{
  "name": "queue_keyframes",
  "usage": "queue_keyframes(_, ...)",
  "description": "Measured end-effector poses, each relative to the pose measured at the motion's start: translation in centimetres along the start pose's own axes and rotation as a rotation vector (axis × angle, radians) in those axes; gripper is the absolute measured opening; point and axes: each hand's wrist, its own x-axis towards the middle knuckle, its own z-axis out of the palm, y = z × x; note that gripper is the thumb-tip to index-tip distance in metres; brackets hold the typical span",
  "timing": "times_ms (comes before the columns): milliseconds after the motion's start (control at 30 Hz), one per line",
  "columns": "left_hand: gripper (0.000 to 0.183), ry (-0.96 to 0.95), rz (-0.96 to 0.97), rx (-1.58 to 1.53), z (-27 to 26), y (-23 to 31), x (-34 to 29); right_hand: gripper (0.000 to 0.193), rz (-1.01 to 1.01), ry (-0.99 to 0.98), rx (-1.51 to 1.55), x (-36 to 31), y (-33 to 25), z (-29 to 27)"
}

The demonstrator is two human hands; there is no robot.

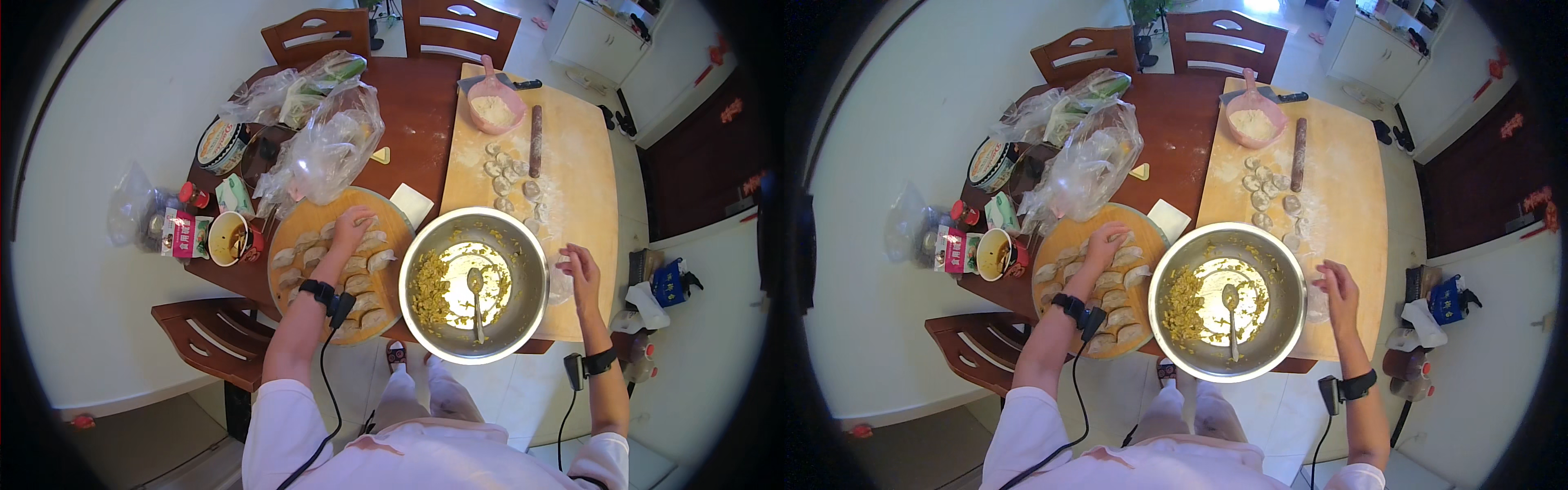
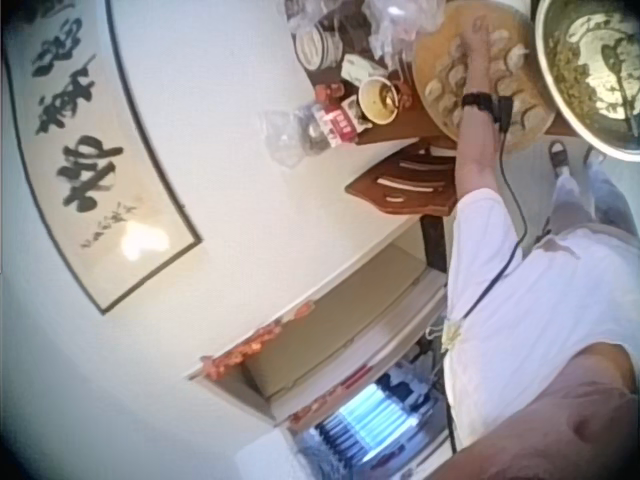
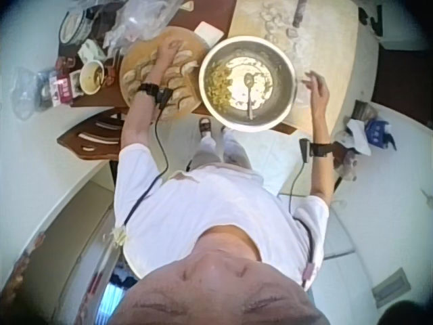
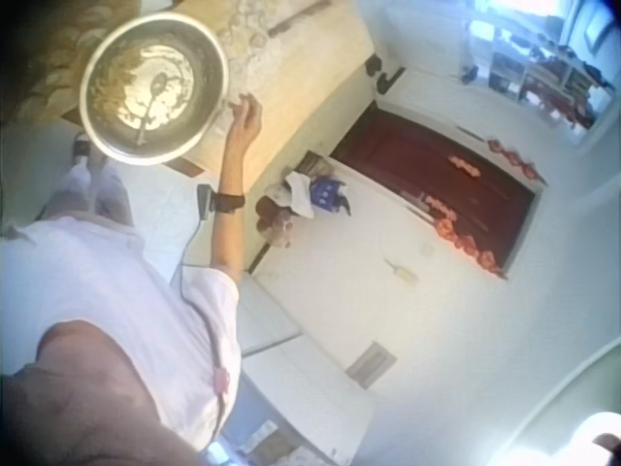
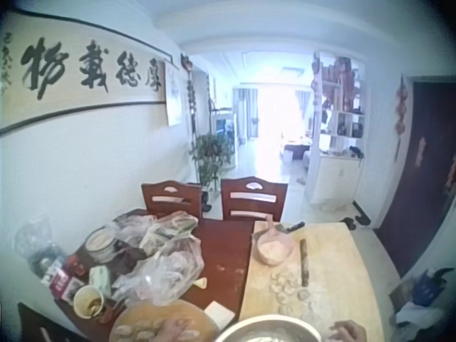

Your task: The person rolls out small circles of dough using a rolling pin and then fills the dough with a mixture from a bowl using a spoon, sealing the edges by hand and placing the finished dumplings on a tray.

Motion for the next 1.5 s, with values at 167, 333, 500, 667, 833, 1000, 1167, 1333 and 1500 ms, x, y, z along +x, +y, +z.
queue_keyframes(167,0.027,-0.087,-0.055,0.349,-0.2,-2.2,-0.6,0.036,0.145,0.119,-0.045,-0.5,5.6,-4.5)
queue_keyframes(333,0.030,-0.175,-0.093,0.394,-0.8,-1.8,0.7,0.028,0.122,0.175,0.027,-0.9,9.8,-6.6)
queue_keyframes(500,0.027,-0.194,-0.069,0.476,-0.9,-0.9,1.0,0.021,-0.031,0.202,-0.358,-1.0,11.3,-6.9)
queue_keyframes(667,0.029,-0.125,-0.035,0.529,-0.3,0.4,0.6,0.035,-0.201,0.156,-0.752,-0.9,10.1,-4.9)
queue_keyframes(833,0.031,0.025,-0.111,0.219,0.3,5.8,0.9,0.036,-0.238,0.084,-0.956,-0.8,10.9,-4.2)
queue_keyframes(1000,0.024,-0.003,-0.116,-0.356,3.3,15.8,-1.0,0.020,-0.197,0.159,-0.740,-0.6,13.5,-5.2)
queue_keyframes(1167,0.028,-0.467,-0.380,-0.840,10.1,24.3,-4.2,0.009,0.040,0.385,0.171,-0.6,9.0,-4.2)
queue_keyframes(1333,0.060,-0.634,-0.725,-1.582,14.4,27.6,-6.3,0.014,-0.333,0.065,-0.079,-4.9,-1.5,3.2)
queue_keyframes(1500,0.060,-0.429,-0.839,-1.830,10.6,24.0,-7.6,0.011,-0.323,0.050,-0.305,-8.0,-4.4,7.0)
